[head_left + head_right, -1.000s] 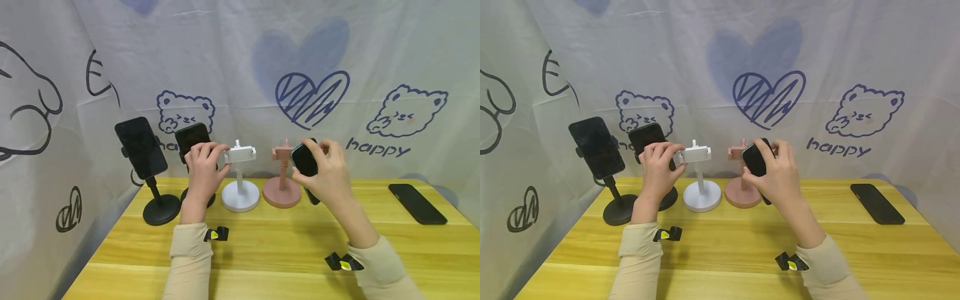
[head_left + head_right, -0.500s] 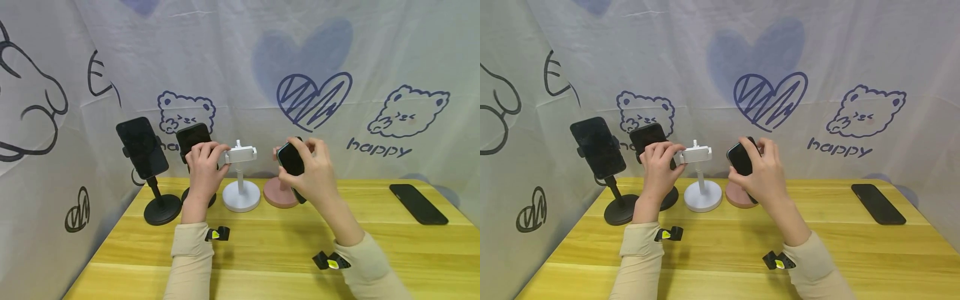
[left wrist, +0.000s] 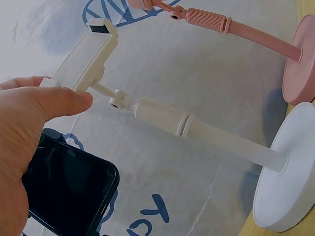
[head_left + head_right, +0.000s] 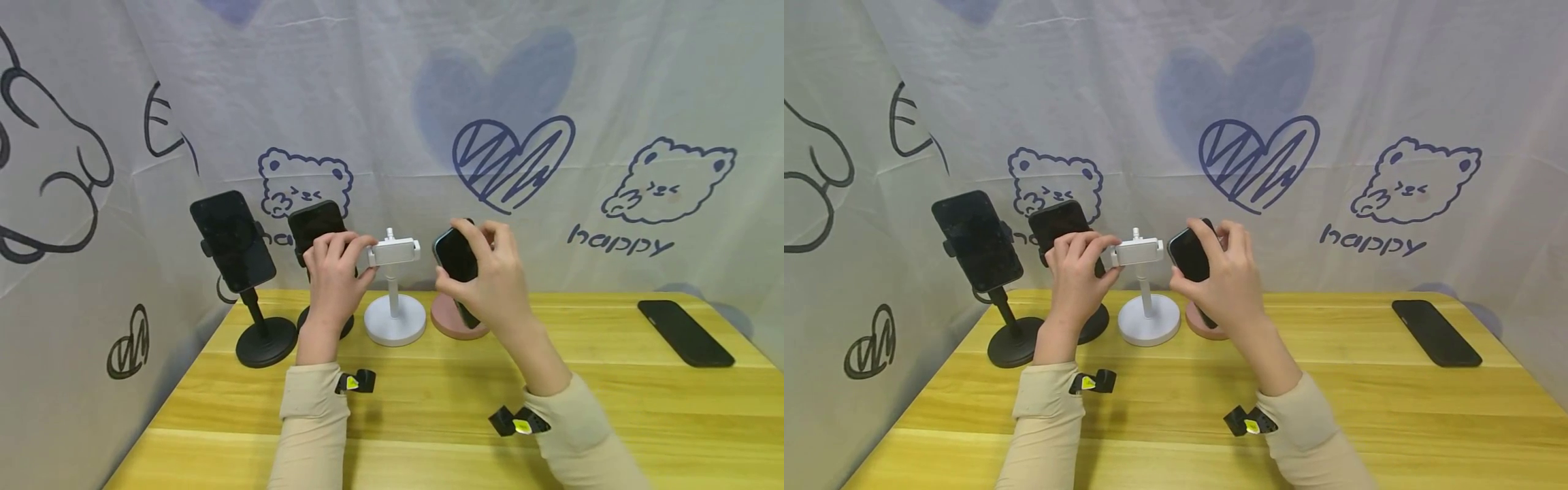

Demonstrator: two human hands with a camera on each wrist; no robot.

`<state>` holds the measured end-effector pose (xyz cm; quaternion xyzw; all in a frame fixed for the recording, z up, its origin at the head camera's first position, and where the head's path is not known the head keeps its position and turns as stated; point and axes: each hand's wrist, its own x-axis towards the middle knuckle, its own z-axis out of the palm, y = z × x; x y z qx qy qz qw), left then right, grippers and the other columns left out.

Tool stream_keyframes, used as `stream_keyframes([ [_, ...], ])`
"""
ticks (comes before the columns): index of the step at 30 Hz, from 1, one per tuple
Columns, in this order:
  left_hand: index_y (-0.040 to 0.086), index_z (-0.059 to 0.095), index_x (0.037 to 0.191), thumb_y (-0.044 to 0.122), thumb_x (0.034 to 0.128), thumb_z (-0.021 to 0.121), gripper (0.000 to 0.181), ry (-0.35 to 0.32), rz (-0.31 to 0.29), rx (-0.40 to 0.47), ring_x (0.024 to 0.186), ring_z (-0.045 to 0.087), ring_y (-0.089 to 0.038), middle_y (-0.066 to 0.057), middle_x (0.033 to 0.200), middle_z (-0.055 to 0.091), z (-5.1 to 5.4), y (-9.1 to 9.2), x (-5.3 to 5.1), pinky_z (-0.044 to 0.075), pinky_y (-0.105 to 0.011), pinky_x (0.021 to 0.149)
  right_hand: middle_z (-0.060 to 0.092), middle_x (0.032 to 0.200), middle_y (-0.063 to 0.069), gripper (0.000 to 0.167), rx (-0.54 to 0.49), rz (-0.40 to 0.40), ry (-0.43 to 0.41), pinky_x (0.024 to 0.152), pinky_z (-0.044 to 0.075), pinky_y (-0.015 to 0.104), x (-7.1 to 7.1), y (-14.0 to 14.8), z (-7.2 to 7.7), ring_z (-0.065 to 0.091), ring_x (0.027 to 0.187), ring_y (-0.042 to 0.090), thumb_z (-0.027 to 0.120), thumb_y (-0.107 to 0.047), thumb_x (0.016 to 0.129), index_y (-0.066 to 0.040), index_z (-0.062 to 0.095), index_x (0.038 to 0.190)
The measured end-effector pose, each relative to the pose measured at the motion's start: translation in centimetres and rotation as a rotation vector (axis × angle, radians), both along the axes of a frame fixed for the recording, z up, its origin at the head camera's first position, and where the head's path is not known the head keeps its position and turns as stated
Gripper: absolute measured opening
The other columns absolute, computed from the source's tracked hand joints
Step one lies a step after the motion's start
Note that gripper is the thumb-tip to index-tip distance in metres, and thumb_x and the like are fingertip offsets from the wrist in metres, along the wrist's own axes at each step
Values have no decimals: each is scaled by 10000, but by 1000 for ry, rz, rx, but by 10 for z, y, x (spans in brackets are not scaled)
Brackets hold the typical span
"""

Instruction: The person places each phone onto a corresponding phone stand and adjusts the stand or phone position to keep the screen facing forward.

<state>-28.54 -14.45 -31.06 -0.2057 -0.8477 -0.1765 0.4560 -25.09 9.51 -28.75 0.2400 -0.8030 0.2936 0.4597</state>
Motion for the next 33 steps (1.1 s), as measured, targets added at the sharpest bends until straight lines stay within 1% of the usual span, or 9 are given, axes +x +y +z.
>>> stream_keyframes([
  [10,161,660,1129,200,805,802,356,-15,-3,7,1096,418,-286,-87,1136,595,-1,-1,-1,297,-519,921,475,1117,211,620,-48,13,-43,777,494,441,-1,-13,3,464,999,327,773,-281,713,-174,568,1288],
  [17,159,670,1119,207,794,812,357,-5,0,8,1090,426,-284,-86,1127,600,-2,-1,-2,306,-517,919,469,1138,209,638,-72,27,-73,790,493,446,-1,-23,5,460,1000,329,780,-289,718,-167,556,1304],
  [20,155,672,1113,208,793,813,353,2,-3,10,1085,428,-285,-88,1121,601,-2,-1,-1,306,-519,914,466,1133,204,634,-85,28,-78,816,467,474,-2,-26,5,462,996,334,774,-291,720,-171,556,1304],
  [26,153,671,1113,211,798,809,349,9,-13,12,1082,428,-285,-88,1119,599,-1,-1,-2,305,-521,914,486,1132,192,624,-105,23,-75,871,369,556,-4,-31,5,488,1015,325,767,-300,723,-182,564,1301],
  [29,153,671,1115,211,799,807,348,13,-17,12,1080,429,-286,-88,1119,599,-1,-1,-2,305,-522,914,493,1135,186,625,-113,24,-72,873,350,571,-5,-34,5,497,1017,318,771,-298,720,-184,565,1300],
  [33,154,671,1116,212,799,808,350,15,-17,10,1078,429,-286,-88,1122,599,-1,-1,-2,304,-522,911,494,1125,191,628,-126,27,-61,839,339,565,-8,-36,5,502,994,328,771,-299,715,-170,570,1296],
])
